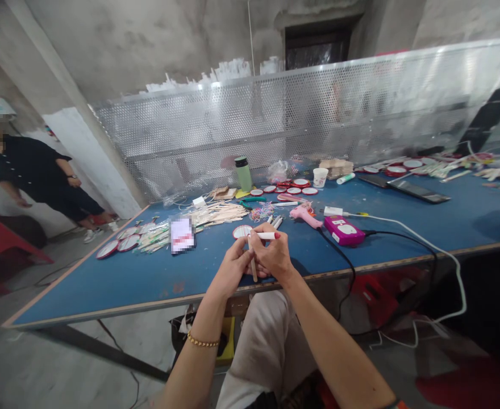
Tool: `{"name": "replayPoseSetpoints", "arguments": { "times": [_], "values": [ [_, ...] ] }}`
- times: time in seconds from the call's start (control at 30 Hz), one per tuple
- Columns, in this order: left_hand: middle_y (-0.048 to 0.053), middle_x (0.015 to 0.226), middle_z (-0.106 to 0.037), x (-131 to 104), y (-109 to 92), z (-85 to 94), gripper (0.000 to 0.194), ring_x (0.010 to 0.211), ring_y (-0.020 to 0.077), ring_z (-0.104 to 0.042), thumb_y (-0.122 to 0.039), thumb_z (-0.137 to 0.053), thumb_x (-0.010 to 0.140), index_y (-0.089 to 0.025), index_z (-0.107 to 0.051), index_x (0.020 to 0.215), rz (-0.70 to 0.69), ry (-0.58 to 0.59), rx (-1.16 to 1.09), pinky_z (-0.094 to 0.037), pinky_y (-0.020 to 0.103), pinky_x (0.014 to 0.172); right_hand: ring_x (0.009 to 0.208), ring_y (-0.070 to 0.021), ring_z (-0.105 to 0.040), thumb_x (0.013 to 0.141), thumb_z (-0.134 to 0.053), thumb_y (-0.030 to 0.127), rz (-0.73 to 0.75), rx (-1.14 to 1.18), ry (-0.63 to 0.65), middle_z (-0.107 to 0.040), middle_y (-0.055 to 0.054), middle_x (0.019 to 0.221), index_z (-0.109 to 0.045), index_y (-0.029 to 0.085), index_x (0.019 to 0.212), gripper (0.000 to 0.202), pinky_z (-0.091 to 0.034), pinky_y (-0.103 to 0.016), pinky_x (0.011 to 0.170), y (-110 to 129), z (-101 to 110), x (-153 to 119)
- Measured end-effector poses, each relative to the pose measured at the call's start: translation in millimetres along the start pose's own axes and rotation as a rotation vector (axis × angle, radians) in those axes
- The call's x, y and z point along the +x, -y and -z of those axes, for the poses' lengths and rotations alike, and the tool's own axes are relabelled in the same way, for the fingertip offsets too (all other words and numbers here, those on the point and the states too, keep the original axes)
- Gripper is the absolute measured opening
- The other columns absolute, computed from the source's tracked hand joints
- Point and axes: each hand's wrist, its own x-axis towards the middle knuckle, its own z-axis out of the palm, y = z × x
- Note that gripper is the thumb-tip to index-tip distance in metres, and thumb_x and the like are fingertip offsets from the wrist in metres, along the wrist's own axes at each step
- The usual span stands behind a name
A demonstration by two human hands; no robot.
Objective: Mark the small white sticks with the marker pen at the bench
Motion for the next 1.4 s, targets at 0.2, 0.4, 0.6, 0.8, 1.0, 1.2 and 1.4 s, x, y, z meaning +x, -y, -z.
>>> {"name": "replayPoseSetpoints", "arguments": {
  "times": [0.2,0.4,0.6,0.8,1.0,1.2,1.4],
  "values": [
    [0.0,0.063,-0.068,-1.0,-0.6,0.1,0.04,0.052,0.0205,-0.068,-0.035,-0.062,0.078,-0.018,-0.047,0.111,-0.003,0.005,-0.002,-0.056,0.032,0.053,0.044,-0.0104,-0.05,0.083,-0.055,0.031,0.01,0.006,-0.021,-0.055,0.003,0.052,-0.058,0.019,0.069,0.018,-0.042,-0.022,0.045,2.6,0.5,0.0],
    [0.0,0.062,-0.068,-0.7,-0.2,0.1,0.039,0.052,0.0214,-0.069,-0.035,-0.062,0.078,-0.018,-0.047,0.11,0.0,0.007,0.008,-0.057,0.033,0.055,0.045,-0.0102,-0.051,0.083,-0.055,0.03,0.022,-0.014,-0.023,-0.056,0.003,0.053,-0.058,0.019,0.069,0.018,-0.042,-0.021,0.046,1.3,0.3,-0.1],
    [0.0,0.06,-0.067,0.2,0.0,-0.1,0.039,0.05,0.0202,-0.067,-0.035,-0.062,0.078,-0.018,-0.045,0.109,-0.007,0.002,0.005,-0.055,0.03,0.05,0.046,-0.0104,-0.052,0.083,-0.055,0.03,0.017,-0.01,-0.007,-0.056,0.002,0.053,-0.058,0.019,0.069,0.018,-0.042,-0.021,0.046,0.5,-0.3,0.3],
    [0.0,0.061,-0.068,-0.4,0.6,0.0,0.038,0.05,0.0204,-0.068,-0.034,-0.061,0.078,-0.018,-0.045,0.108,-0.008,0.007,0.004,-0.054,0.029,0.049,0.045,-0.0104,-0.051,0.082,-0.055,0.031,0.029,-0.004,-0.037,-0.056,0.003,0.052,-0.058,0.019,0.069,0.018,-0.043,-0.021,0.046,1.9,0.1,0.7],
    [-0.001,0.061,-0.068,-0.4,0.5,0.0,0.038,0.05,0.0196,-0.067,-0.032,-0.06,0.078,-0.018,-0.045,0.11,-0.009,0.001,0.005,-0.054,0.029,0.049,0.046,-0.0099,-0.05,0.082,-0.054,0.029,0.038,-0.021,-0.037,-0.055,0.003,0.053,-0.058,0.019,0.068,0.018,-0.042,-0.021,0.046,2.9,0.4,0.4],
    [-0.001,0.061,-0.067,0.1,0.5,-0.3,0.038,0.05,0.0206,-0.068,-0.031,-0.06,0.078,-0.018,-0.045,0.11,-0.007,-0.009,0.011,-0.056,0.031,0.051,0.045,-0.01,-0.05,0.082,-0.054,0.03,0.024,-0.013,-0.023,-0.055,0.003,0.052,-0.058,0.019,0.068,0.019,-0.042,-0.021,0.045,2.8,0.4,0.4],
    [-0.001,0.062,-0.067,-1.3,0.1,0.0,0.038,0.051,0.0199,-0.068,-0.031,-0.059,0.079,-0.018,-0.046,0.111,-0.005,-0.008,0.013,-0.056,0.031,0.053,0.044,-0.0097,-0.05,0.082,-0.055,0.03,0.014,-0.013,-0.033,-0.055,0.003,0.053,-0.058,0.019,0.069,0.018,-0.042,-0.021,0.045,2.6,0.7,0.0]
  ]
}}
